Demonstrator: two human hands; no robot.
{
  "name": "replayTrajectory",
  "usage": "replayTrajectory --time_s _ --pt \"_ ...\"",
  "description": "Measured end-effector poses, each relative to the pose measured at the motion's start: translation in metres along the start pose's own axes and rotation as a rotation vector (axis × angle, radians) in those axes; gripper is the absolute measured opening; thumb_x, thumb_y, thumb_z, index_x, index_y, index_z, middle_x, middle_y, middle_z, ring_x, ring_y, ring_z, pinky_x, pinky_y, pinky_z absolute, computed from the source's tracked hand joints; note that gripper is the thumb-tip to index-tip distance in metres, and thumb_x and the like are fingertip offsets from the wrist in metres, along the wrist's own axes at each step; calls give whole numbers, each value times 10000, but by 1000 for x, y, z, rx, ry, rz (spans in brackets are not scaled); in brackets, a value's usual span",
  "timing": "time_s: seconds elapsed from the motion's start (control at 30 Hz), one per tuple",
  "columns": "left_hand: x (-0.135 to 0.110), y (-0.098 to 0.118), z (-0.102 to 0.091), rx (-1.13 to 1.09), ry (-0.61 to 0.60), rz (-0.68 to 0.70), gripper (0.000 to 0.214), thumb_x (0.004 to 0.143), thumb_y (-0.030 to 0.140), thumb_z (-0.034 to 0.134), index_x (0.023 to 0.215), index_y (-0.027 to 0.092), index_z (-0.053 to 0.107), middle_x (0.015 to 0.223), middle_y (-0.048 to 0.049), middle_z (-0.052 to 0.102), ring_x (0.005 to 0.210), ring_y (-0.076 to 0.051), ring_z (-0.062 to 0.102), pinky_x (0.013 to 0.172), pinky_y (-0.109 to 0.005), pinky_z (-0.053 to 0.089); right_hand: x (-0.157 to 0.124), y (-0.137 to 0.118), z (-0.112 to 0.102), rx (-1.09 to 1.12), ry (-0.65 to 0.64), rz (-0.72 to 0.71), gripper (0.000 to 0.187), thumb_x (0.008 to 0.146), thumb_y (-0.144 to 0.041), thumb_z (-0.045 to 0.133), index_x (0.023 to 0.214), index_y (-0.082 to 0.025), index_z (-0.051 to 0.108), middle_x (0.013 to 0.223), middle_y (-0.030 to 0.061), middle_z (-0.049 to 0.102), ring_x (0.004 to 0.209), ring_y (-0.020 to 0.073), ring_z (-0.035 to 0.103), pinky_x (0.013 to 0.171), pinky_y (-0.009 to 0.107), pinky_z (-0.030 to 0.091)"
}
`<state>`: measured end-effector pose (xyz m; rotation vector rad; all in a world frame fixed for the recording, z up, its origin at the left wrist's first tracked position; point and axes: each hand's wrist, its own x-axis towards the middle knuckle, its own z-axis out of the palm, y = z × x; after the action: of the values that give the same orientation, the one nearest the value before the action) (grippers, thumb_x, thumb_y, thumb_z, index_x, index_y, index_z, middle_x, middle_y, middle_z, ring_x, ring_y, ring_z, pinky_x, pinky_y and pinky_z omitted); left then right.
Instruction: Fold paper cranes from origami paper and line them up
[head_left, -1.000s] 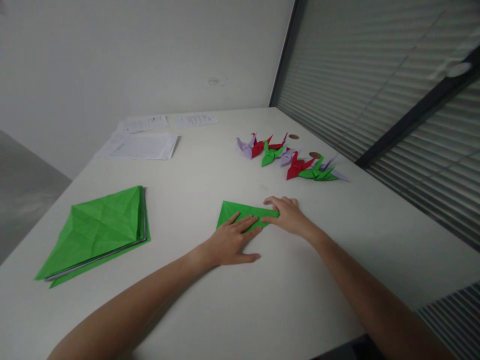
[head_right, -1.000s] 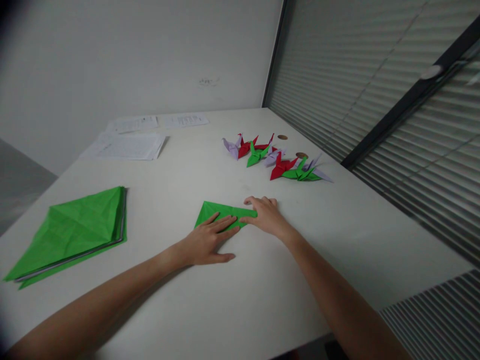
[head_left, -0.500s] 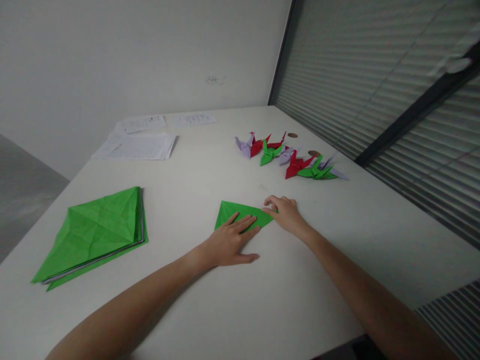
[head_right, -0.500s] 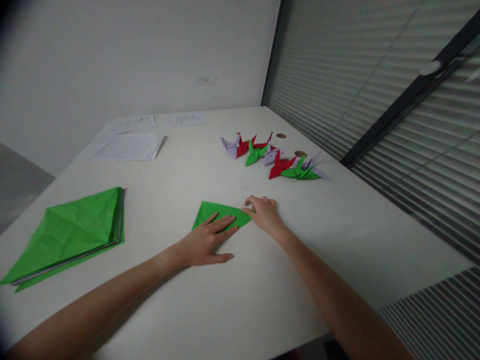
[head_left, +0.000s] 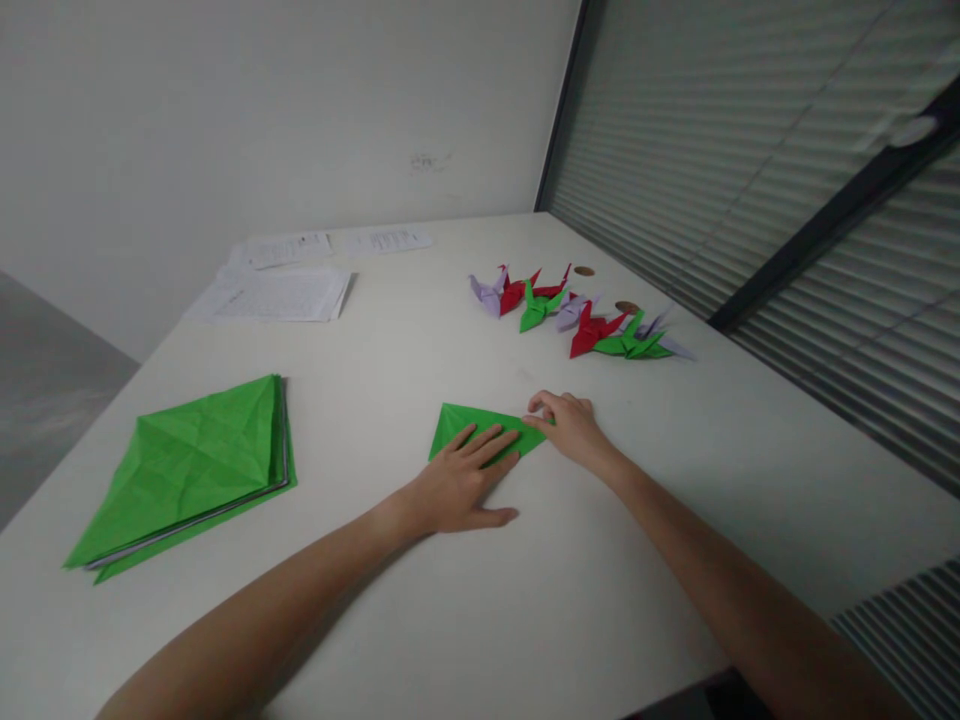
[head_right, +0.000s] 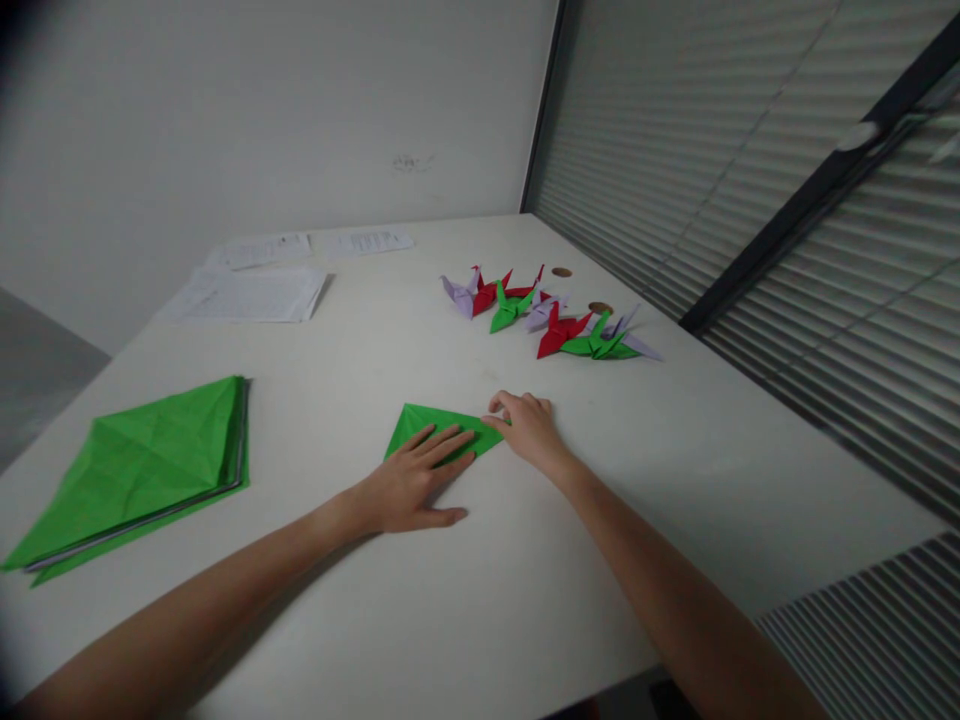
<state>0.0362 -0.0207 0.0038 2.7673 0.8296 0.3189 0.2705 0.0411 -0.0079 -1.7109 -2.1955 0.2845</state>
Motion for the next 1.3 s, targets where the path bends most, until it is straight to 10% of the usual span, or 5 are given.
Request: replayTrajectory --time_s 0.8,1.3 --pt "2 -1 -2 -25 -15 39 724 850 543 543 1441 162 370 1516 -164 357 1398 -308 350 1162 -547 190 1 7 -14 -20 -162 -66 484 664 -498 777 1078 -294 630 877 48 612 909 286 517 821 404 344" --pt "1 -2 1 -27 4 37 720 848 535 557 1438 165 378 1517 -164 353 1399 -294 353 1164 -533 198 13 69 -29 26 0 35 398 693 -523 720 996 -270 671 865 66 623 879 291 546 823 457 402"
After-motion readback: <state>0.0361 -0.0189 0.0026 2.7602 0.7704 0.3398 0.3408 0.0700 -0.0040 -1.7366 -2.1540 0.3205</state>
